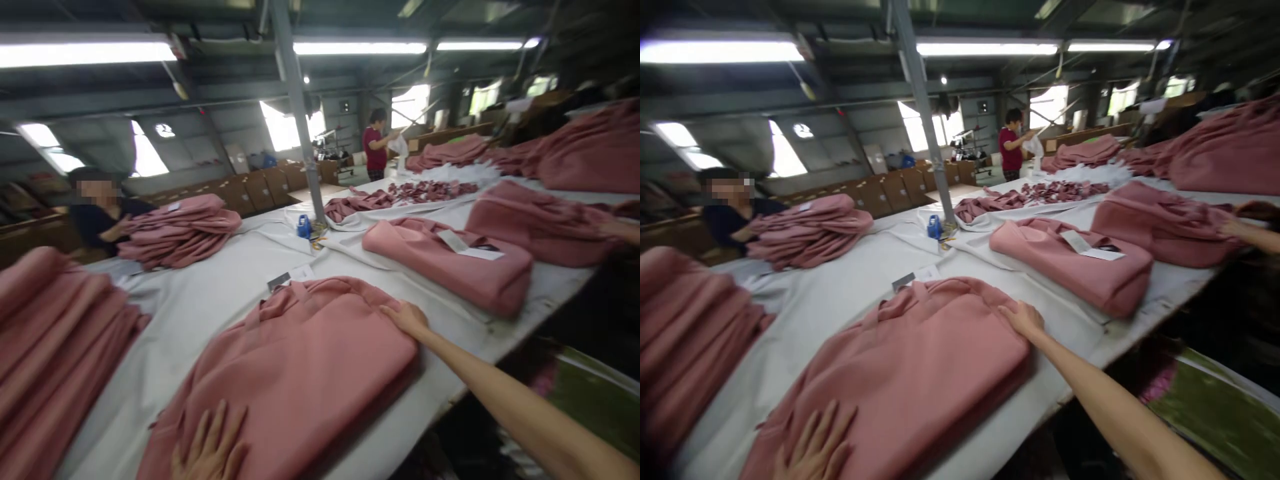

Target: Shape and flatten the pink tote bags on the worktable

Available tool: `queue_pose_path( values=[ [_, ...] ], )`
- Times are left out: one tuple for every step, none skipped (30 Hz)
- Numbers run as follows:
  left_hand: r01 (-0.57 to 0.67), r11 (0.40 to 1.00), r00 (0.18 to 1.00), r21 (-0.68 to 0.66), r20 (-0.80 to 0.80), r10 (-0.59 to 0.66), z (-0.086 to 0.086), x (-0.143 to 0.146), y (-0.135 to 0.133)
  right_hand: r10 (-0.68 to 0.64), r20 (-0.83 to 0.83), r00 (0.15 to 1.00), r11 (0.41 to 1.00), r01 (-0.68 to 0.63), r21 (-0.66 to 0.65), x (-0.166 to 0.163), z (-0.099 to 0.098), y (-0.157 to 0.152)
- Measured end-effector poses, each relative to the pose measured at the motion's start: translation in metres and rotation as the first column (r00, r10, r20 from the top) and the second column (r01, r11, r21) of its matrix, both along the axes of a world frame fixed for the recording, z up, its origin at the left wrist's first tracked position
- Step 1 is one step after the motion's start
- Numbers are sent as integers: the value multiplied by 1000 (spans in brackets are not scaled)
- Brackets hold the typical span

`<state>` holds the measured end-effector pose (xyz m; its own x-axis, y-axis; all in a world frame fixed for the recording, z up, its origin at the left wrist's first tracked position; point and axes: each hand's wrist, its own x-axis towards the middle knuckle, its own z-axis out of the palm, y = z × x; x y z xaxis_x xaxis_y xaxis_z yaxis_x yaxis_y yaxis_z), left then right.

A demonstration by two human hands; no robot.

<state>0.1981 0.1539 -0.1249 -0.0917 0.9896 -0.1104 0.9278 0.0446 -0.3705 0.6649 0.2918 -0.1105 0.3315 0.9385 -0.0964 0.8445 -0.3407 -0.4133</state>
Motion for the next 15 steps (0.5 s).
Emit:
queue_pose_path(
  values=[
    [0,1000,1000,-8,23,1,-3,-4,0,16,-1,1000,1000,-16,-2,4,-2,-3],
    [9,1000,998,-12,60,-9,-6,-8,-1,35,-5,999,999,-35,-3,8,-6,-6],
    [26,1000,994,-6,108,-25,-8,-10,-2,47,-8,999,999,-47,-5,12,-9,-9],
    [43,999,986,10,160,-44,-9,-13,-4,49,-11,999,999,-49,-4,15,-14,-12],
    [58,998,976,34,210,-64,-10,-14,-5,41,-11,999,999,-41,1,18,-17,-15],
    [73,995,963,62,256,-86,-11,-15,-7,25,-8,1000,1000,-25,5,19,-20,-17],
    [86,992,950,90,294,-109,-10,-15,-9,9,-3,1000,1000,-9,6,19,-23,-19],
    [98,989,937,113,325,-130,-10,-15,-10,0,7,1000,1000,0,4,19,-24,-20],
    [111,985,925,132,347,-151,-9,-15,-12,6,24,1000,1000,-6,3,17,-24,-20],
    [123,980,917,154,360,-172,-8,-14,-14,27,52,998,1000,-28,13,15,-24,-20],
    [124,975,915,187,359,-185,-6,-13,-15,55,88,995,998,-59,38,13,-23,-20],
    [113,965,920,236,342,-191,-4,-11,-17,84,124,989,993,-94,74,12,-23,-20],
    [87,950,932,300,311,-184,-2,-9,-18,106,151,983,986,-123,112,11,-23,-19],
    [43,927,951,372,268,-152,0,-8,-20,120,163,979,980,-143,137,11,-23,-19],
    [-17,897,970,442,225,-92,3,-6,-21,129,156,979,978,-152,145,12,-25,-18]
  ],
)
